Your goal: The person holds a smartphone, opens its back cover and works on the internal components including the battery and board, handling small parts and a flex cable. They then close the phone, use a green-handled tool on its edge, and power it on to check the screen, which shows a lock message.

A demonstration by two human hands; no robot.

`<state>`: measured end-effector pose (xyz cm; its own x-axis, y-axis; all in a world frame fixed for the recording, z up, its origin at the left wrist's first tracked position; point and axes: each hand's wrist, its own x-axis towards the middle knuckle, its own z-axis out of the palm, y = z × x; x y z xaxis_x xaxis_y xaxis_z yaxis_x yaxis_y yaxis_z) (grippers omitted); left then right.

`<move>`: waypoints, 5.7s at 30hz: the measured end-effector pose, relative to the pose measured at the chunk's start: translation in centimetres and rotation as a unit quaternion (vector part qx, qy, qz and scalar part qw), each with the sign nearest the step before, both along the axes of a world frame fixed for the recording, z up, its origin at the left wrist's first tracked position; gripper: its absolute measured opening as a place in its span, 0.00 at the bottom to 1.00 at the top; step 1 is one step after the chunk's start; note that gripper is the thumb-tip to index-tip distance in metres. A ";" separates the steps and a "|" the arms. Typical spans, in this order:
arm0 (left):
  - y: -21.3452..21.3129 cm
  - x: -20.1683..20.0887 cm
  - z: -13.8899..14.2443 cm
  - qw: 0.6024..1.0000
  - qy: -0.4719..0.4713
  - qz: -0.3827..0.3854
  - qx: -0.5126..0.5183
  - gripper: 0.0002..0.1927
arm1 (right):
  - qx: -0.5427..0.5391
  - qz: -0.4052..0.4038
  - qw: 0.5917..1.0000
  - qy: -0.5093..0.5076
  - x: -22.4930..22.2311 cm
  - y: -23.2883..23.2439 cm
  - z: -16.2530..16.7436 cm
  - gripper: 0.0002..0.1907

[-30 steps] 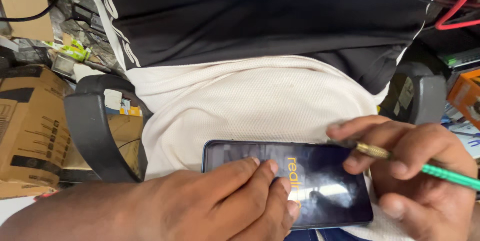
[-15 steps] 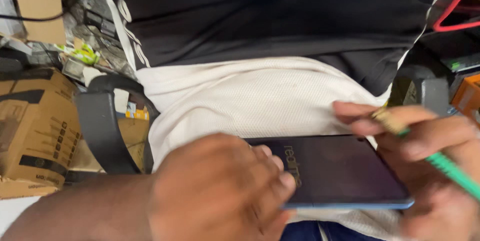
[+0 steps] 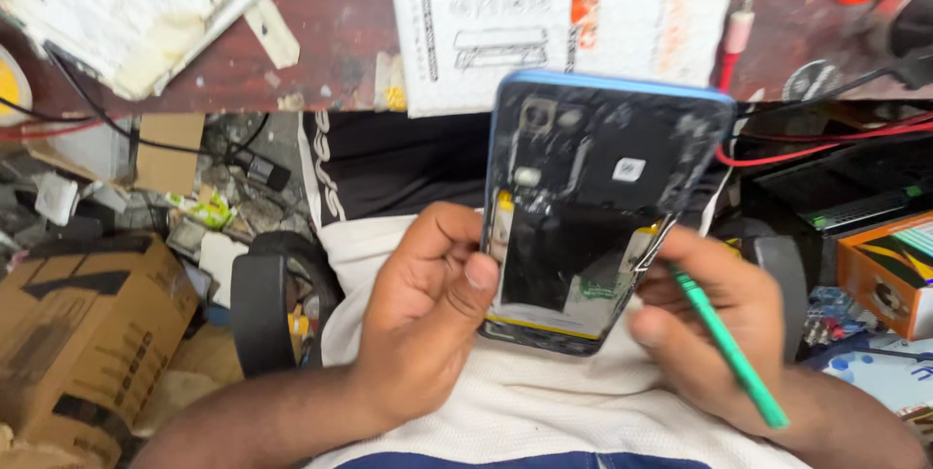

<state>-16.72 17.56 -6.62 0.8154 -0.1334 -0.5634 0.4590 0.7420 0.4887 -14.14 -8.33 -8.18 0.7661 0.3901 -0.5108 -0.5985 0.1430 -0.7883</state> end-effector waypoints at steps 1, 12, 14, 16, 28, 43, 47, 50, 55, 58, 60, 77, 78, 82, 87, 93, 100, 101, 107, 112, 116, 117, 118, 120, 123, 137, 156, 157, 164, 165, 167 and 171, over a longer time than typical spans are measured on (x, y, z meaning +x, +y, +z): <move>-0.1 -0.1 -0.2 1.000 -0.007 0.000 -0.021 0.11 | -0.037 0.040 0.998 0.029 0.1 0.0 0.2 0.23; 3.4 5.2 2.9 0.680 -0.376 -0.092 0.623 0.32 | -0.351 0.244 0.725 -0.540 6.1 2.5 5.7 0.18; 4.4 6.4 3.7 0.627 -0.431 -0.150 0.632 0.28 | -0.338 0.279 0.679 -0.589 6.4 2.9 6.1 0.18; 4.9 7.0 4.4 0.601 -0.467 -0.180 0.624 0.23 | -0.326 0.305 0.653 -0.611 6.5 3.3 6.4 0.18; 4.8 4.8 2.3 0.748 -0.449 -0.197 0.448 0.12 | -0.346 0.355 0.655 -0.571 5.7 2.7 6.6 0.16; 4.6 2.0 0.2 0.672 -0.509 -0.186 0.505 0.12 | -0.215 0.456 0.682 -0.530 3.6 -0.3 3.4 0.16; 4.0 1.6 -0.8 0.669 -0.508 -0.184 0.510 0.12 | -0.193 0.485 0.689 -0.502 3.2 -1.2 2.9 0.17; 4.4 1.2 -1.7 0.609 -0.563 -0.193 0.524 0.14 | -0.164 0.451 0.718 -0.504 3.2 -2.5 1.9 0.16; 4.5 0.9 -2.4 0.635 -0.552 -0.197 0.503 0.15 | -0.146 0.357 0.757 -0.527 2.2 -4.0 -0.2 0.17; 4.8 1.2 -2.4 0.622 -0.562 -0.199 0.507 0.15 | -0.136 0.356 0.790 -0.480 1.5 -4.7 -0.4 0.16; 4.6 1.2 -2.4 0.611 -0.560 -0.206 0.521 0.13 | -0.122 0.349 0.771 -0.518 1.1 -5.1 -0.5 0.15; 2.4 -0.5 -1.4 0.987 0.048 -0.018 0.152 0.56 | -0.191 0.132 0.773 0.590 3.2 -3.5 2.0 0.17; 1.9 -0.4 -1.2 0.993 0.028 -0.024 0.116 0.59 | -0.204 0.073 0.733 0.645 3.7 -3.0 2.3 0.17; 0.4 1.0 0.0 0.992 -0.078 -0.013 -0.102 0.64 | -0.173 -0.040 0.653 0.736 5.1 0.7 2.5 0.23; 0.6 3.7 1.4 0.982 -0.096 0.035 -0.159 0.61 | 0.120 -0.288 -0.466 0.828 5.2 3.4 1.9 0.17; 2.4 5.7 -0.7 0.975 -0.101 0.045 -0.190 0.62 | 0.133 -0.018 -0.503 0.854 7.4 2.9 -0.8 0.20; 3.7 5.7 -3.2 0.944 -0.074 0.059 -0.317 0.57 | 0.206 -0.004 -0.596 0.777 5.2 3.1 -2.4 0.18; 3.7 5.4 -3.2 0.949 -0.071 0.063 -0.300 0.55 | 0.224 -0.043 -0.622 0.749 4.8 3.2 -1.9 0.18; 2.5 4.5 -3.0 0.982 -0.020 0.120 -0.147 0.47 | 0.229 -0.082 -0.746 0.620 4.2 5.7 -1.2 0.20; 2.7 3.8 -2.7 0.993 0.008 0.095 -0.069 0.50 | 0.202 -0.054 -0.804 0.557 3.5 6.7 -2.1 0.20; 3.0 3.6 -2.7 0.993 0.014 0.088 -0.081 0.50 | 0.190 -0.025 -0.804 0.563 2.9 6.7 -3.0 0.19; 3.1 3.6 -2.7 0.991 0.006 0.086 -0.099 0.51 | 0.188 -0.017 -0.801 0.568 2.8 6.7 -3.1 0.19; 3.3 3.6 -2.7 0.989 -0.002 0.084 -0.118 0.51 | 0.186 -0.010 -0.799 0.572 2.6 6.6 -3.1 0.19; 3.6 3.6 -2.8 0.984 -0.016 0.085 -0.157 0.52 | 0.194 -0.006 -0.791 0.580 2.4 6.3 -2.9 0.18; 4.0 3.4 -2.7 0.971 -0.052 0.090 -0.214 0.50 | 0.207 0.006 -0.777 0.594 2.2 5.9 -2.8 0.18; 4.3 3.0 -2.8 0.962 -0.102 0.069 -0.245 0.53 | 0.222 -0.114 -0.714 0.654 2.1 5.2 -0.3 0.19; 4.0 3.1 -2.3 0.971 -0.112 0.012 -0.209 0.53 | 0.184 -0.070 -0.654 0.731 4.0 7.1 -0.5 0.17; 3.9 3.2 -2.3 0.972 -0.111 0.010 -0.206 0.53 | 0.155 -0.031 -0.634 0.757 4.6 7.1 -1.1 0.21; 3.7 3.6 -2.3 0.968 -0.094 0.004 -0.233 0.53 | 0.297 0.142 -0.778 0.536 5.2 6.0 0.5 0.18; 3.7 3.9 -2.4 0.966 -0.102 0.001 -0.236 0.53 | 0.335 0.127 -0.773 0.524 5.9 5.8 1.5 0.17; 3.5 3.7 -2.4 0.970 -0.104 -0.009 -0.219 0.54 | 0.410 0.061 -0.761 0.499 7.9 5.5 2.7 0.16; 2.5 3.0 -2.4 0.969 -0.092 -0.006 -0.230 0.52 | 0.523 -0.117 -0.707 0.461 13.9 6.4 3.2 0.13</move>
<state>-13.72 20.03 -9.02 0.8927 -0.3465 -0.2881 0.4063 0.8955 0.1819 -0.25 -1.91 -4.93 0.9383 0.3402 0.0612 0.3289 -0.8242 -0.4609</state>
